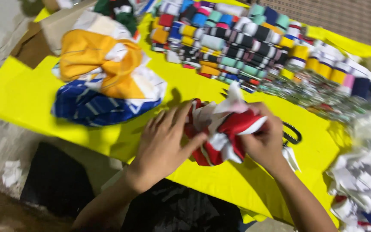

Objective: A person cuts fabric strips using scissors and then folds and organizes various fabric pieces on a work table.

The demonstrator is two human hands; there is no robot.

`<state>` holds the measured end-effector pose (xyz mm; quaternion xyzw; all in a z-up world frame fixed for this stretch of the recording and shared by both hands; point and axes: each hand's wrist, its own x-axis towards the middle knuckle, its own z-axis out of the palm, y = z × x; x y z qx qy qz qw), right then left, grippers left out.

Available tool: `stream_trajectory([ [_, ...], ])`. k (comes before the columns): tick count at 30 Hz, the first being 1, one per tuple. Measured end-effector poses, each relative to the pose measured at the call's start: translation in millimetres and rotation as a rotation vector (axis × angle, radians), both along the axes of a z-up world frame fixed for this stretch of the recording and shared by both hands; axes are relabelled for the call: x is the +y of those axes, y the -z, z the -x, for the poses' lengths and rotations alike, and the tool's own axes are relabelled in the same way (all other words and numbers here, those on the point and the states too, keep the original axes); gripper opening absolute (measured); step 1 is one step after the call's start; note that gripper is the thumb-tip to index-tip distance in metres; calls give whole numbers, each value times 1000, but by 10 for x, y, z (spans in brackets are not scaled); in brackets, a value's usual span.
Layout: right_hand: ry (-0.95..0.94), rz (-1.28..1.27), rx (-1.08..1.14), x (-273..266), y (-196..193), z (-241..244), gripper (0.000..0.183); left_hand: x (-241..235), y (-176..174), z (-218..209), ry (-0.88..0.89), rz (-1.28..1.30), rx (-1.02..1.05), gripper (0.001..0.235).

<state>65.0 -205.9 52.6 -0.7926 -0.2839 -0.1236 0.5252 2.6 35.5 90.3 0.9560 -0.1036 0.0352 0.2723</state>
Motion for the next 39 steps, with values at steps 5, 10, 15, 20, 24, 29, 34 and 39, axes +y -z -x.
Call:
stream_trajectory([
  [5, 2, -15, 145, -181, -122, 160, 25, -480, -4, -246, 208, 450, 200, 46],
  [10, 56, -184, 263, -494, -176, 177, 23, -623, 346, -393, 229, 546, -32, 5],
  [15, -107, -233, 144, -599, -333, 273, 15, -655, 104, -285, 229, 687, 122, 14],
  [20, 1, -240, 195, -578, -340, 364, 23, -663, -63, -199, 143, 624, 93, 46],
  [24, 42, -223, 194, -500, -391, 363, 32, -648, -233, -198, 168, 759, 15, 71],
  [29, 28, -168, 250, -431, -567, 314, 47, -378, -60, -298, 229, 685, -59, 15],
  [34, 46, -73, 253, -375, -586, 289, 33, -311, 80, -313, 230, 765, -78, 20],
  [39, -81, -223, 344, -354, -532, 280, 11, -382, 198, -322, 162, 1020, 39, 31],
])
